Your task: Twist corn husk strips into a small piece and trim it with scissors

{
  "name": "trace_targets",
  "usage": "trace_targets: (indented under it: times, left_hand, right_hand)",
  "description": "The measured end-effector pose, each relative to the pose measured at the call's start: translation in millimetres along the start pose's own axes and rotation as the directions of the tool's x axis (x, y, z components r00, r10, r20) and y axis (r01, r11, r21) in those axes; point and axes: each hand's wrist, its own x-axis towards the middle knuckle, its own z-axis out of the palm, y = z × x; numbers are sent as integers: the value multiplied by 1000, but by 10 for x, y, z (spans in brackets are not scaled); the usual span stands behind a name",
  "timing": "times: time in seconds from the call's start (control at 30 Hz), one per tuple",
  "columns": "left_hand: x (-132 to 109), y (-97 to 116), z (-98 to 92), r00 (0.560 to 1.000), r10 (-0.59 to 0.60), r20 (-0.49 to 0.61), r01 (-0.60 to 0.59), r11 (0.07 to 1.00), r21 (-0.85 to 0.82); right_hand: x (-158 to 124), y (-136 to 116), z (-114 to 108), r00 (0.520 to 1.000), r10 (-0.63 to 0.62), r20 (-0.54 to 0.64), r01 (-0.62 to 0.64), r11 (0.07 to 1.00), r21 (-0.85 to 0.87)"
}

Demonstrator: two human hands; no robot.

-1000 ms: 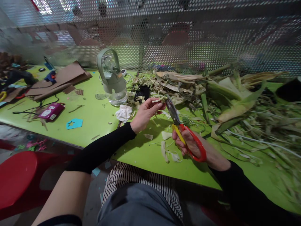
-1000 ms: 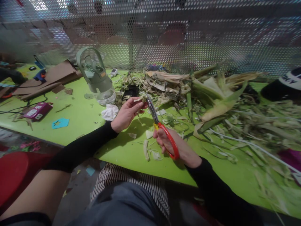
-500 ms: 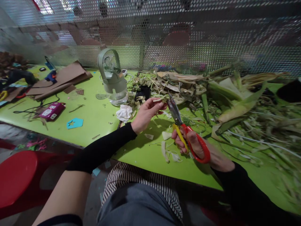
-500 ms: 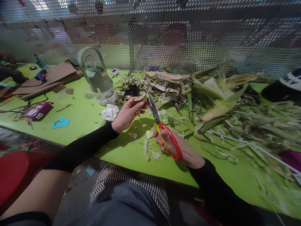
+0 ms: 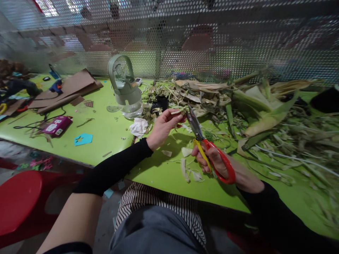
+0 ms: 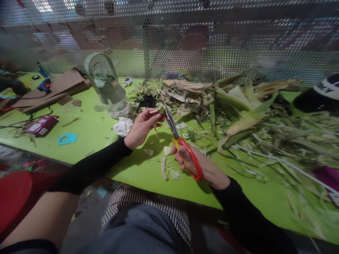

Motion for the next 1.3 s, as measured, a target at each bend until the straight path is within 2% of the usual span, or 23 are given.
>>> trace_targets:
  times: [0.1,0.3,0.7,0.87,1.03,1.17,1.3]
  left_hand:
    - [5,-3,-15,1000,4,9,-5,999,39]
    - [10,1,-13,1000,-2,15,1,998,66]
    - [7,-8,-12,999,-13,32,12,999,35]
    - [6,-3,-11,999,-39,29,38,999,15]
    - [12,26,-25,998,-61,-4,61,995,-74]
    - [17,31,-39,998,-58,-17,56,992,-117]
    - [13,50,-24,996,-82,-48,75,990,-122]
  right_hand:
    - [-9,-16,9,996,83,-35,-82,996,22]
    - [-17,-141,59,990,119,-70,-117,992,40]
    - [-47,-358,202,950,273,-150,-231,941,248]
    - [-30,-243,154,956,240,-167,-203,956,212]
    - [38,-23,22,983,84,-161,-42,968,248]
    - [48,112,-41,998,-47,-50,60,955,291]
    - [30,195,-21,998,-46,45,33,966,256]
